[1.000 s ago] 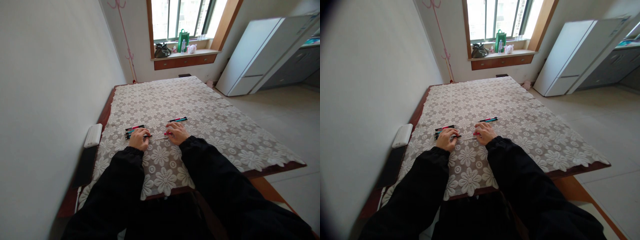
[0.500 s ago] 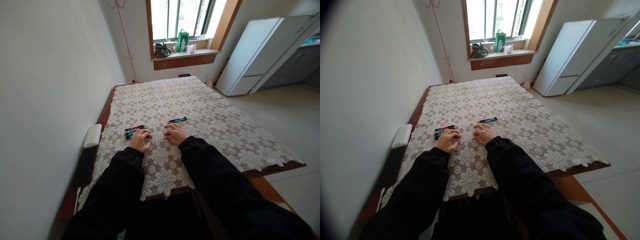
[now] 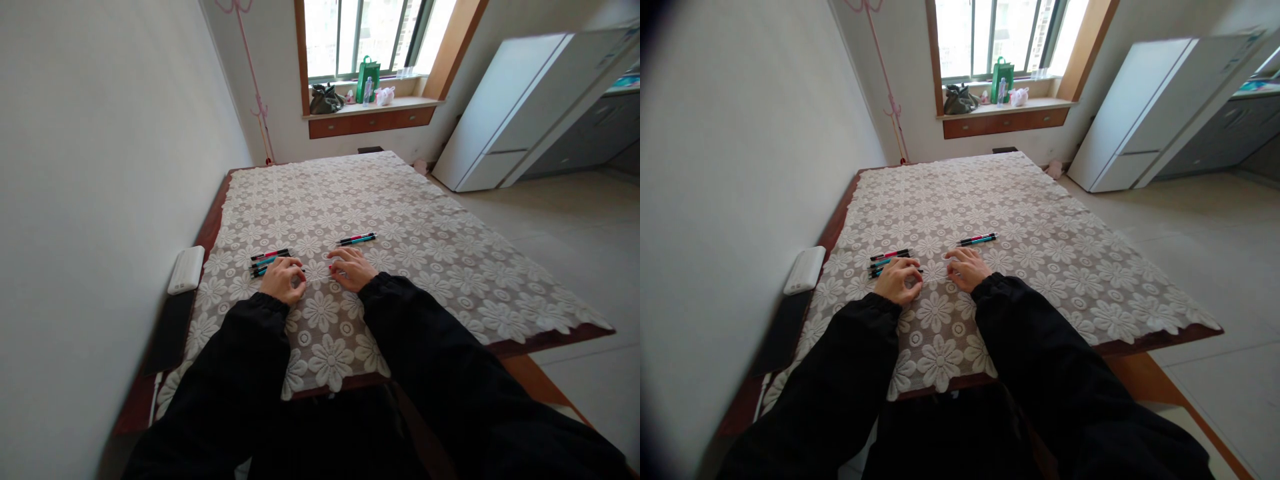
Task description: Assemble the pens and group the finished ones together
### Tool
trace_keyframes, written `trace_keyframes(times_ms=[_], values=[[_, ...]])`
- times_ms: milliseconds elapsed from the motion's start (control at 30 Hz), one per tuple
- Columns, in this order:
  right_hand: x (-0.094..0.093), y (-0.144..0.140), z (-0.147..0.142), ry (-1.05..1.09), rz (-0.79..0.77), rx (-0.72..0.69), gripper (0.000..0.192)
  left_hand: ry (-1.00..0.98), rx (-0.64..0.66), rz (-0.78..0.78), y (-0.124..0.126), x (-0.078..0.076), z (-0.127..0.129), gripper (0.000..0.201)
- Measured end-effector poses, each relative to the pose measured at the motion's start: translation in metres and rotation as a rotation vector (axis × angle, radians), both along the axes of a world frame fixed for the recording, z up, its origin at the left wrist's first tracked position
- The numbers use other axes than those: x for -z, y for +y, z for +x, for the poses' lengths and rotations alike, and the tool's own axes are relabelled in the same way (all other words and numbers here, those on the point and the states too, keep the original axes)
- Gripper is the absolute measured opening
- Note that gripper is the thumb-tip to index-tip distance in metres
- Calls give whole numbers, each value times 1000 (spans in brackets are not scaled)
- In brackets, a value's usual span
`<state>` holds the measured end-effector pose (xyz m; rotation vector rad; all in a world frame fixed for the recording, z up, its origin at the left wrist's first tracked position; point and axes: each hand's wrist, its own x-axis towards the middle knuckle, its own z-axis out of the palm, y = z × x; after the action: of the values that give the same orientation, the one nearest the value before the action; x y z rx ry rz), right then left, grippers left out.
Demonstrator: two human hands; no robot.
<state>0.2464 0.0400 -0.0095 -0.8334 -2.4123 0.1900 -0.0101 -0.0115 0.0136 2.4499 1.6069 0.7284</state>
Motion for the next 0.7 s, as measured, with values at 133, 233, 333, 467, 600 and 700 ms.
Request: trace_keyframes(times_ms=[133, 233, 333, 467, 600, 700], values=[[1, 0, -1, -7, -27, -4, 8, -18, 9, -11, 0, 1, 0, 4], [5, 1, -2, -6, -39, -24, 9, -30, 35, -13, 1, 2, 0, 4], [8, 0, -4, 10, -43, -33, 8, -43, 54, -3, 1, 3, 1, 5], [5, -2, -7, 27, -67, -34, 7, -72, 75, 27, 1, 2, 5, 6], [-1, -4, -10, 58, -130, -8, 6, -89, 78, 28, 0, 1, 8, 8], [-1, -4, -10, 98, -151, 35, 7, -130, 27, 68, 1, 0, 7, 13]])
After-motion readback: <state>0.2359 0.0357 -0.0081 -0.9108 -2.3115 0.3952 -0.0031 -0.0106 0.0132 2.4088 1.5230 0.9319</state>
